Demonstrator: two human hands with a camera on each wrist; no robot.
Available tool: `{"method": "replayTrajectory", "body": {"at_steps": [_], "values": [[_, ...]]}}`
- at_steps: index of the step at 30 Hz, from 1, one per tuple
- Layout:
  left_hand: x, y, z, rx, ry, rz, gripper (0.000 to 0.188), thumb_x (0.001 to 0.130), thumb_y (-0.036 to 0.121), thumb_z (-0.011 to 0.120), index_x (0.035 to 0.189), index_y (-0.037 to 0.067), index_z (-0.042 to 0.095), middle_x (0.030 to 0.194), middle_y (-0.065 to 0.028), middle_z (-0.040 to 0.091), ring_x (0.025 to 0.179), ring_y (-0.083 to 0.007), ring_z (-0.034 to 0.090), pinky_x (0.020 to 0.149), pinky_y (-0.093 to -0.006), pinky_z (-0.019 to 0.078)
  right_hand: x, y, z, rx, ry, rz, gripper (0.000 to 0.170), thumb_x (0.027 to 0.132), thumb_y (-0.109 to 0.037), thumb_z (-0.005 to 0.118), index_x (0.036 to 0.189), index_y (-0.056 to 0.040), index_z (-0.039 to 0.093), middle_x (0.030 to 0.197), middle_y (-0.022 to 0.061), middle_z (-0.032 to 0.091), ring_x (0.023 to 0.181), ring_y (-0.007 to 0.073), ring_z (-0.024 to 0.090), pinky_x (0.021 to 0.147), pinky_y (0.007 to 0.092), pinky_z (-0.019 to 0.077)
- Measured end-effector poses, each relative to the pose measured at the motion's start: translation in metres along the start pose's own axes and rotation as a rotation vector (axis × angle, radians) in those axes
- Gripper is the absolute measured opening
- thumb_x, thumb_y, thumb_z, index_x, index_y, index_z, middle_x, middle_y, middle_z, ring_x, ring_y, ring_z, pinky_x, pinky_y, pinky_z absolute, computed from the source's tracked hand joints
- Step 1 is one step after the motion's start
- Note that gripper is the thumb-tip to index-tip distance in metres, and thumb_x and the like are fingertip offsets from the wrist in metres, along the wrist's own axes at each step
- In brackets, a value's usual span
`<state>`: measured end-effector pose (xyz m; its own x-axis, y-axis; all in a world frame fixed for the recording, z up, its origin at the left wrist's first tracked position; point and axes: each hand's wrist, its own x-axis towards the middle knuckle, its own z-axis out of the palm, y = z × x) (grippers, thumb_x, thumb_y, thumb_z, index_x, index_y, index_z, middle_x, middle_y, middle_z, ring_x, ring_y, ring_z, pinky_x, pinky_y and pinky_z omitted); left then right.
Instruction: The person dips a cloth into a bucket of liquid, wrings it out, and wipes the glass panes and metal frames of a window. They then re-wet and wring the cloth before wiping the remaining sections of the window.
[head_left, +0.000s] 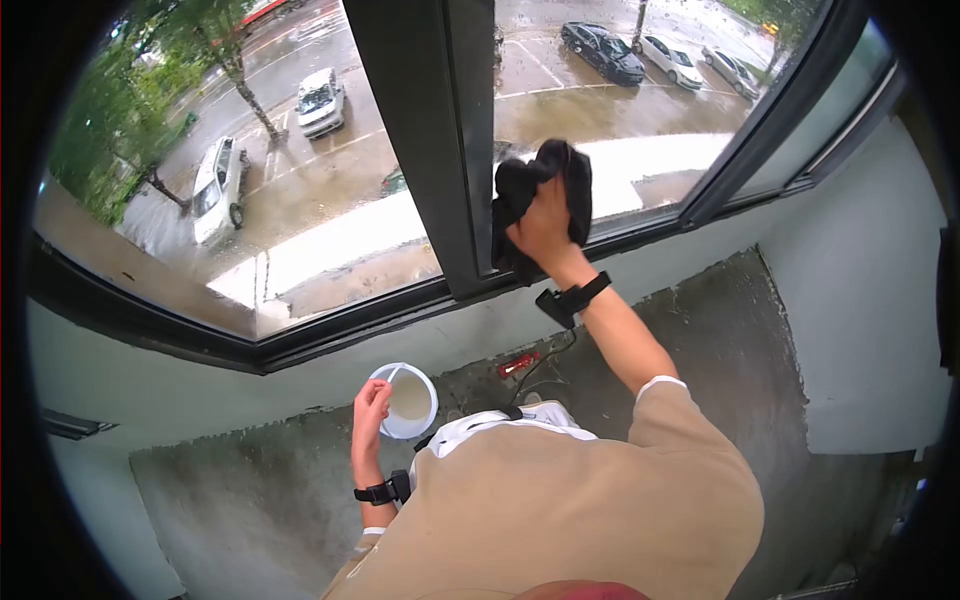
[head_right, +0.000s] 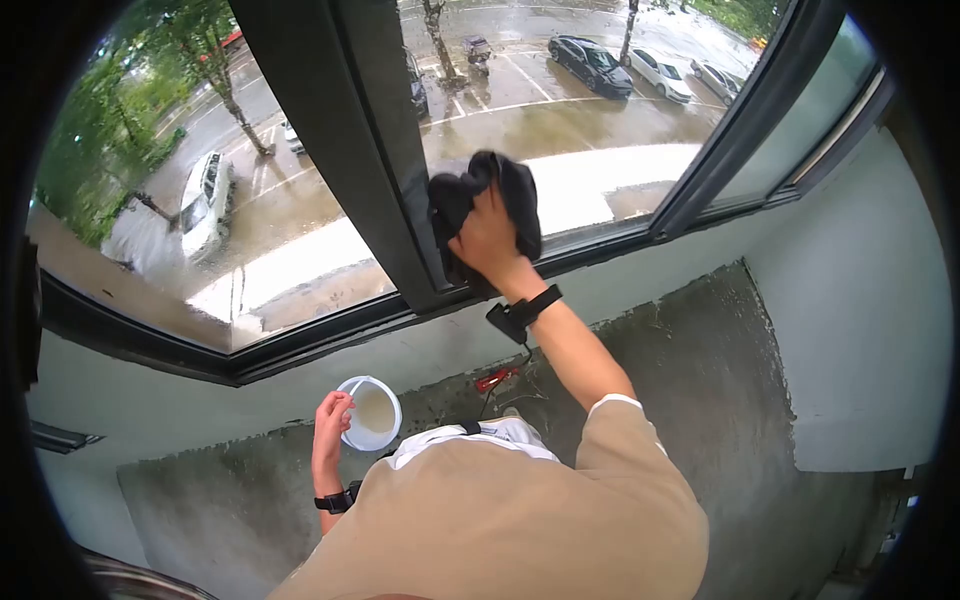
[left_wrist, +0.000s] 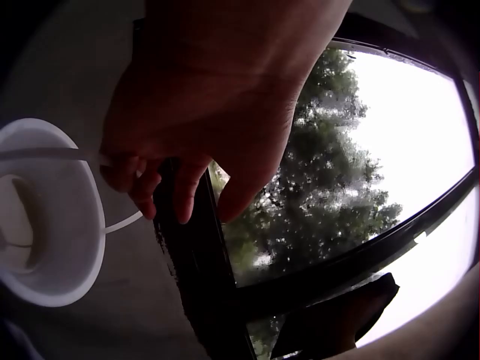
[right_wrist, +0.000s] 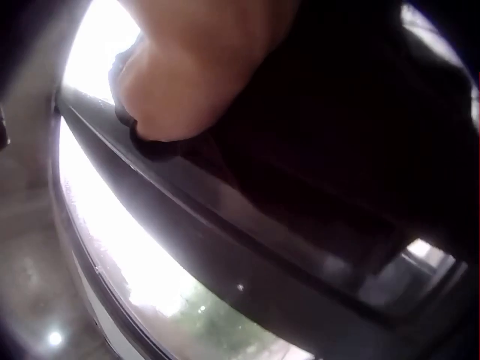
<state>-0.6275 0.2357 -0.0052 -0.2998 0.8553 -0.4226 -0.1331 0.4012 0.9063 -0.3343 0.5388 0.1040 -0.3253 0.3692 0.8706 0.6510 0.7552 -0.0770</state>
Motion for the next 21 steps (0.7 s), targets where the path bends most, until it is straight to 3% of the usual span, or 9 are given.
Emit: {"method": "replayTrajectory", "body": {"at_steps": [3, 5, 7, 10, 11, 14, 16, 19, 21], "values": [[0.0, 0.002, 0.002, 0.002, 0.019, 0.02, 0.016, 0.094, 0.025, 0.063, 0.097, 0.01, 0.059, 0.085, 0.0036, 0.055, 0.062, -0.0013, 0.038, 0.054, -0.0178, 0.0287, 0.056, -0.002, -0.038, -0.076, 0.042, 0.094, 0.063, 0.067, -0.018, 0.072, 0.128, -0.01, 0.062, 0.143, 0.031, 0.035, 0.137, 0.0537, 0.027, 0.111, 0.0583, 0.0299], [0.001, 0.002, 0.006, -0.013, 0.024, 0.036, 0.016, 0.094, 0.025, 0.063, 0.097, 0.009, 0.059, 0.085, 0.0038, 0.055, 0.062, -0.0013, 0.038, 0.054, -0.0179, 0.0287, 0.089, 0.009, -0.055, -0.143, 0.16, -0.01, 0.061, 0.066, -0.016, 0.072, 0.125, -0.0039, 0.062, 0.144, 0.0318, 0.034, 0.137, 0.0538, 0.027, 0.108, 0.0588, 0.0325], [-0.002, 0.004, 0.009, 0.011, 0.012, 0.041, 0.016, 0.094, 0.024, 0.063, 0.098, 0.009, 0.06, 0.084, 0.0042, 0.055, 0.062, -0.0014, 0.038, 0.054, -0.0185, 0.029, 0.119, 0.011, -0.076, -0.251, 0.171, -0.024, 0.052, 0.062, -0.012, 0.072, 0.111, 0.0044, 0.064, 0.142, 0.033, 0.036, 0.135, 0.0545, 0.03, 0.104, 0.0586, 0.0371], [0.007, -0.008, 0.008, 0.035, -0.015, 0.035, 0.015, 0.094, 0.023, 0.063, 0.098, 0.009, 0.06, 0.084, 0.0048, 0.056, 0.062, -0.0014, 0.038, 0.055, -0.0189, 0.0295, 0.176, 0.022, -0.102, -0.245, 0.345, -0.264, 0.031, 0.058, -0.009, 0.071, 0.081, 0.0079, 0.059, 0.135, 0.0354, 0.042, 0.127, 0.0556, 0.039, 0.098, 0.0534, 0.0443], [0.008, -0.009, 0.008, 0.035, -0.011, 0.036, 0.015, 0.094, 0.023, 0.063, 0.098, 0.009, 0.06, 0.084, 0.0048, 0.056, 0.062, -0.0014, 0.038, 0.055, -0.0189, 0.0295, 0.193, 0.021, -0.109, -0.179, 0.342, -0.286, 0.056, 0.063, -0.007, 0.062, 0.118, 0.0075, 0.057, 0.135, 0.039, 0.039, 0.125, 0.059, 0.037, 0.105, 0.0577, 0.0354], [0.013, -0.013, 0.01, 0.037, -0.03, 0.041, 0.013, 0.093, 0.022, 0.063, 0.098, 0.01, 0.06, 0.082, 0.0061, 0.055, 0.063, -0.0014, 0.039, 0.056, -0.0191, 0.0303, 0.213, 0.001, -0.12, -0.348, 0.338, -0.23, 0.05, 0.077, -0.021, 0.06, 0.116, 0.01, 0.061, 0.134, 0.0362, 0.049, 0.126, 0.0541, 0.044, 0.115, 0.0559, 0.026], [0.014, -0.016, 0.01, 0.04, -0.029, 0.034, 0.012, 0.093, 0.022, 0.063, 0.097, 0.011, 0.06, 0.081, 0.0062, 0.055, 0.063, -0.0014, 0.039, 0.056, -0.0191, 0.0303, 0.209, -0.001, -0.115, -0.23, 0.176, -0.295, 0.03, 0.059, -0.008, 0.07, 0.084, 0.0067, 0.06, 0.13, 0.0323, 0.045, 0.125, 0.0529, 0.042, 0.1, 0.0514, 0.0443], [0.018, -0.026, 0.009, 0.022, -0.034, 0.026, 0.011, 0.092, 0.021, 0.064, 0.095, 0.011, 0.061, 0.08, 0.0064, 0.054, 0.062, -0.0014, 0.039, 0.055, -0.0191, 0.0299, 0.174, -0.004, -0.09, -0.019, 0.051, -0.477, 0.061, 0.057, -0.011, 0.071, 0.114, 0.0088, 0.06, 0.138, 0.0342, 0.041, 0.13, 0.0529, 0.039, 0.11, 0.0567, 0.0342], [0.02, -0.029, 0.01, 0.019, -0.041, -0.015, 0.011, 0.092, 0.021, 0.065, 0.093, 0.012, 0.06, 0.079, 0.0065, 0.054, 0.061, -0.0015, 0.038, 0.053, -0.0192, 0.0291, 0.136, -0.005, -0.081, -0.093, -0.167, -0.573, 0.064, 0.06, -0.018, 0.074, 0.118, 0.0051, 0.061, 0.137, 0.0276, 0.048, 0.132, 0.0465, 0.041, 0.114, 0.0541, 0.0303]]}}
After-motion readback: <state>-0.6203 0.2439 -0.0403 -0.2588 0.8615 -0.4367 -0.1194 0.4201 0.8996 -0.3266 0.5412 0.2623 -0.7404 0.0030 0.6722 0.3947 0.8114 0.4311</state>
